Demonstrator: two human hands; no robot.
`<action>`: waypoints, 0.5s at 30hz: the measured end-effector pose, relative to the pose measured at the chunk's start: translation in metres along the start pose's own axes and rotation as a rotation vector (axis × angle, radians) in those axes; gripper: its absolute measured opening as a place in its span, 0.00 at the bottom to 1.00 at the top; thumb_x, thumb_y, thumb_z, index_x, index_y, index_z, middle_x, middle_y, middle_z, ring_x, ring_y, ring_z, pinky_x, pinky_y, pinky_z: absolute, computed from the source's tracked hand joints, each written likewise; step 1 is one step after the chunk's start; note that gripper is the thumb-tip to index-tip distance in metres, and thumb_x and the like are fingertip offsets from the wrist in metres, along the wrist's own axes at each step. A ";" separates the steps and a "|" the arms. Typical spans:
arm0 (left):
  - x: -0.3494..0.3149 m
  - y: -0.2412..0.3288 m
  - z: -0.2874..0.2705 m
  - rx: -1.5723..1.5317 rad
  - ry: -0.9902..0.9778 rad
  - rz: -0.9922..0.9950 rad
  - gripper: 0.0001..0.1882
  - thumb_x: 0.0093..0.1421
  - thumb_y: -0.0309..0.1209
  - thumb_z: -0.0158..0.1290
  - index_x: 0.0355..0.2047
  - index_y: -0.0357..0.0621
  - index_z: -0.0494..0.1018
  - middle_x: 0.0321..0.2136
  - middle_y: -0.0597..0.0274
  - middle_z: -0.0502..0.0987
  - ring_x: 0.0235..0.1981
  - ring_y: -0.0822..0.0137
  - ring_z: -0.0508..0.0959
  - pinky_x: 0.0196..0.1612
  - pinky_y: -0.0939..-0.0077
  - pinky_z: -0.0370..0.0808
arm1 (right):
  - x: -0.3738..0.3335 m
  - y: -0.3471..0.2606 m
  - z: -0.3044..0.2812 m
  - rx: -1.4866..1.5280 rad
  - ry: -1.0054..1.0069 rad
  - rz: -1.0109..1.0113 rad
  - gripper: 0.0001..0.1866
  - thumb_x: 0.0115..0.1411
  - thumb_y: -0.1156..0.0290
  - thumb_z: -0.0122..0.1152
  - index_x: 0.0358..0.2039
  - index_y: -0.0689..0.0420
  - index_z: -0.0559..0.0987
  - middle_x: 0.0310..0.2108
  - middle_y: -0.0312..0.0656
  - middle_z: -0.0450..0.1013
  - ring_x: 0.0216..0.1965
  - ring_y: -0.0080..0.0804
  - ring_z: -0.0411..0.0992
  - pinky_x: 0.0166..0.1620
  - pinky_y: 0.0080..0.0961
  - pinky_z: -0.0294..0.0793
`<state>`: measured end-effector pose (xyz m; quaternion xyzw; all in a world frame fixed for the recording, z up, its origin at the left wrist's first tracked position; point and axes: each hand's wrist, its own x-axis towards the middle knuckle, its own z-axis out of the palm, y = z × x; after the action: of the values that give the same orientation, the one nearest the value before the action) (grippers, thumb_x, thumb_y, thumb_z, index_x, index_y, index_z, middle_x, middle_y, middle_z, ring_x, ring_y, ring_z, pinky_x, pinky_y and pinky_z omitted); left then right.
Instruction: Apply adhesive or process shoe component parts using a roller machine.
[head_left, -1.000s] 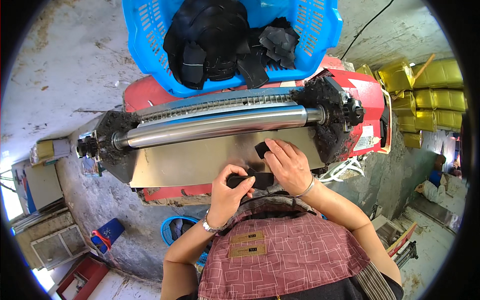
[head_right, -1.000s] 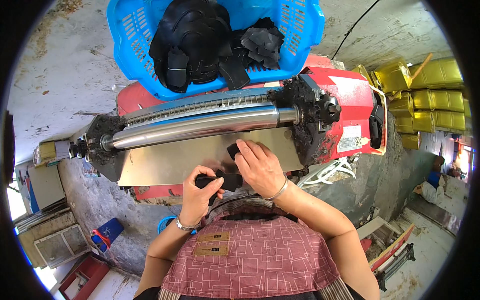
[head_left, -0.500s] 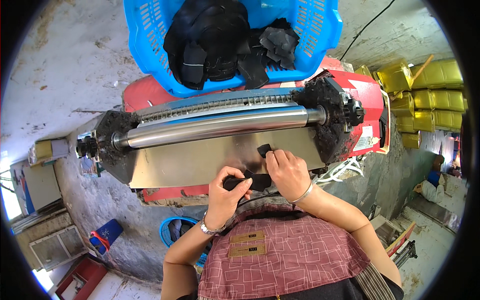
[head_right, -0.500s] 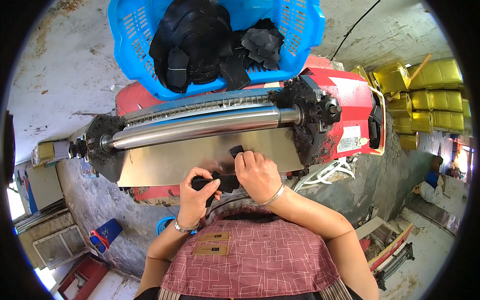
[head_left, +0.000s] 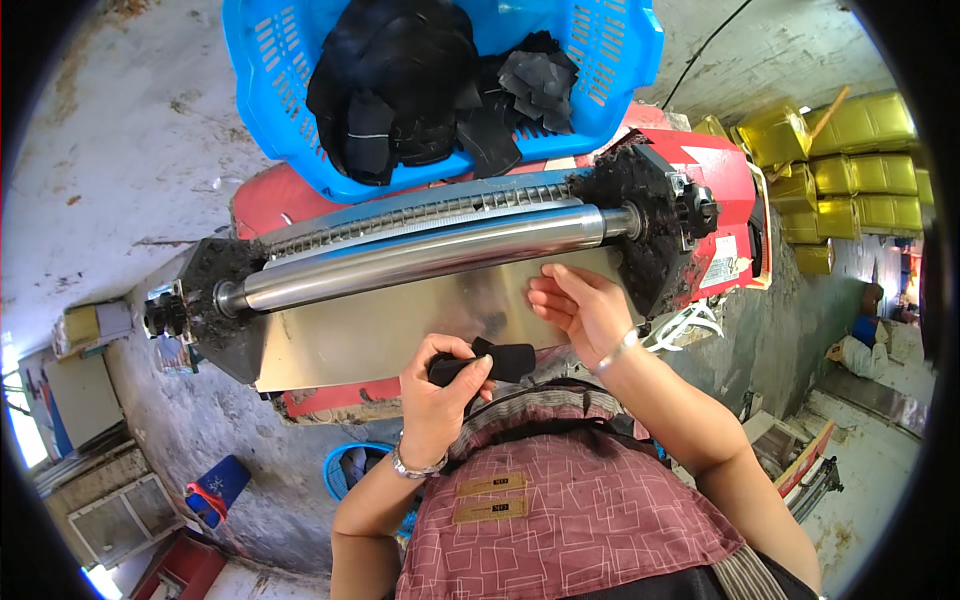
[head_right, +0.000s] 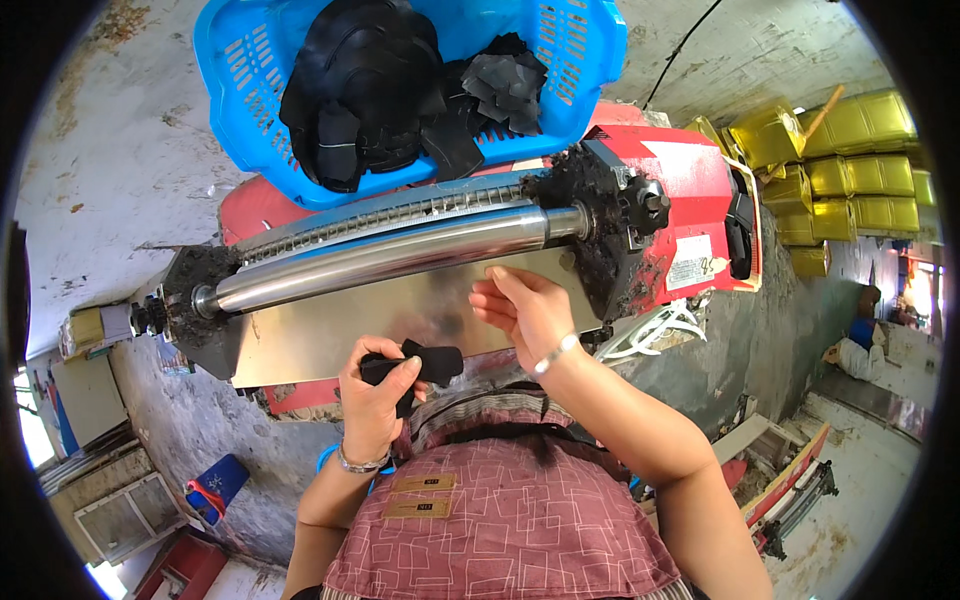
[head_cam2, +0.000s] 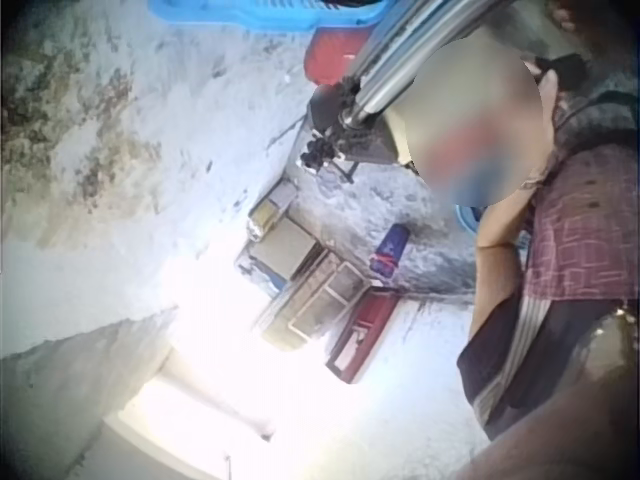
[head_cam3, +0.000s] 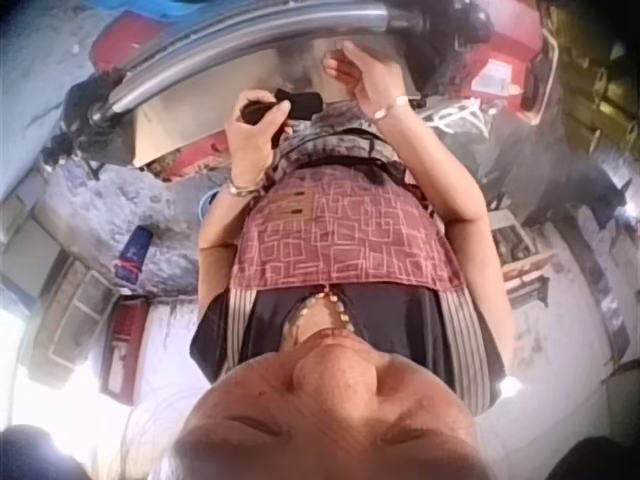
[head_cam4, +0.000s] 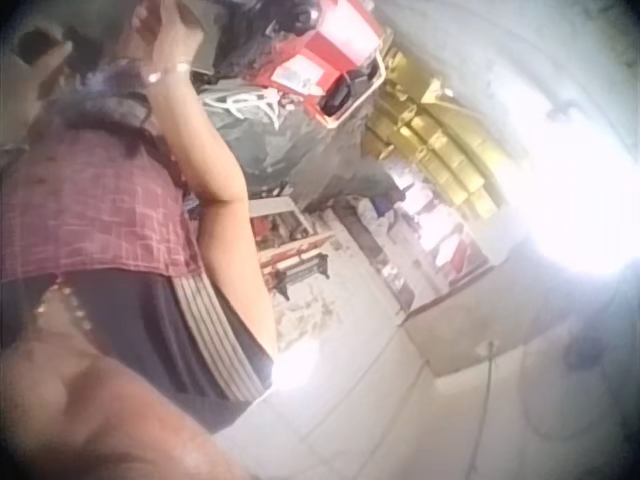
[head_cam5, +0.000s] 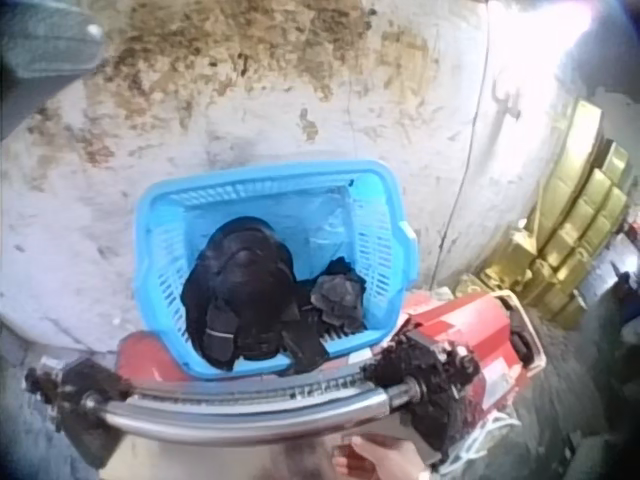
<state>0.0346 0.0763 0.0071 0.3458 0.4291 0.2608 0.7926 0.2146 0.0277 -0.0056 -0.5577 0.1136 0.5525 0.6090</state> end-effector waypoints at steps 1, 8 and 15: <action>0.001 0.000 -0.001 0.024 0.013 0.021 0.08 0.51 0.19 0.53 0.27 0.38 0.64 0.21 0.63 0.71 0.20 0.75 0.74 0.22 0.84 0.72 | -0.008 -0.001 -0.001 -0.041 -0.007 0.002 0.13 0.54 0.72 0.55 0.36 0.67 0.70 0.28 0.43 0.71 0.27 0.27 0.72 0.31 0.20 0.74; 0.011 -0.006 -0.001 0.111 0.027 0.037 0.08 0.51 0.22 0.54 0.28 0.37 0.65 0.19 0.62 0.71 0.19 0.76 0.73 0.20 0.85 0.71 | -0.034 -0.001 -0.018 -1.111 -0.077 -0.903 0.05 0.46 0.76 0.61 0.23 0.61 0.74 0.19 0.35 0.68 0.20 0.23 0.68 0.23 0.20 0.68; 0.011 -0.005 0.001 0.224 0.017 0.050 0.09 0.50 0.24 0.56 0.27 0.38 0.66 0.20 0.63 0.72 0.19 0.77 0.73 0.21 0.86 0.71 | 0.002 -0.002 -0.019 -1.914 -0.116 -1.586 0.12 0.41 0.72 0.54 0.29 0.58 0.73 0.25 0.34 0.65 0.22 0.27 0.66 0.22 0.20 0.65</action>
<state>0.0415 0.0807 -0.0017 0.4404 0.4535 0.2337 0.7388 0.2262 0.0147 -0.0127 -0.6668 -0.7295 -0.0830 0.1275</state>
